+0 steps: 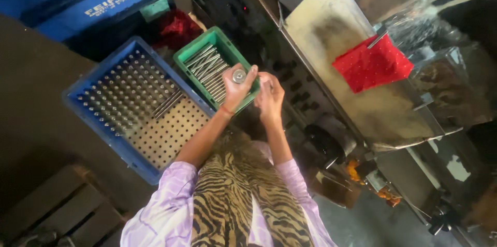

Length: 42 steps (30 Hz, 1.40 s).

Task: The person repeatedly picks metal rods from a green bin, presses them against a rotating grinding wheel, and places them into a blue bin. The person handles the rods one at a time and repeats the cycle throughout the clip.

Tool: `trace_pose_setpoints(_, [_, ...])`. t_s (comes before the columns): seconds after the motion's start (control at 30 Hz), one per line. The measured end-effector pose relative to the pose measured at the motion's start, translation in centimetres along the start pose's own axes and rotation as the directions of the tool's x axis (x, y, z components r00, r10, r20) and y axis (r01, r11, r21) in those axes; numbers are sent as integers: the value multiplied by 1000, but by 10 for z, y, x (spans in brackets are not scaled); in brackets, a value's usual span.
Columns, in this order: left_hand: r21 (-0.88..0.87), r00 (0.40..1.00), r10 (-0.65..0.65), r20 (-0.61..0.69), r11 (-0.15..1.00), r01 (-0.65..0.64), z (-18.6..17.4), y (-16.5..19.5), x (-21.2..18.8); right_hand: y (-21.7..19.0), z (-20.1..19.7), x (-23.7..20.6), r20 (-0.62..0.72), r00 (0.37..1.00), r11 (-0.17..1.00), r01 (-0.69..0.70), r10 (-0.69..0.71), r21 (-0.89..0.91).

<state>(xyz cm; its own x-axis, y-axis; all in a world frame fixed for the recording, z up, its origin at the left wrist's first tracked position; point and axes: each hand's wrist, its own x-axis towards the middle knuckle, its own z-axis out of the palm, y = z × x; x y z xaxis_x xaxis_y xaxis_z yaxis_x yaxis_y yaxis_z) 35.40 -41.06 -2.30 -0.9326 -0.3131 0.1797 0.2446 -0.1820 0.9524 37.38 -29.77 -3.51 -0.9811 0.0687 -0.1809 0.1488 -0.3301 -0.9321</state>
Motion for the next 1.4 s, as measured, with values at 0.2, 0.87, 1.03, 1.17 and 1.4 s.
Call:
trace_pose_setpoints(0.2, [-282,970,-220,-102,942,184,0,-13,8,25,17,14,14,881,872,469,-472,-137])
trace_pose_setpoints(0.87, [990,924,-357,-137,-11,142,-205,-48,-50,-7,-133,-68,-593,711,926,295,-379,-237])
trace_pose_setpoints(1.03, [986,998,-17,-63,-156,59,-225,-32,-63,-4,-143,-82,-578,702,902,237,-416,-362])
trace_pose_setpoints(1.17, [879,768,-529,-361,83,470,-218,-39,-46,-7,-134,-78,-531,736,899,259,-420,-353])
trace_pose_setpoints(1.4, [980,797,-574,-188,-50,195,-215,-57,-52,-1,-122,-78,-490,786,918,243,-376,-315])
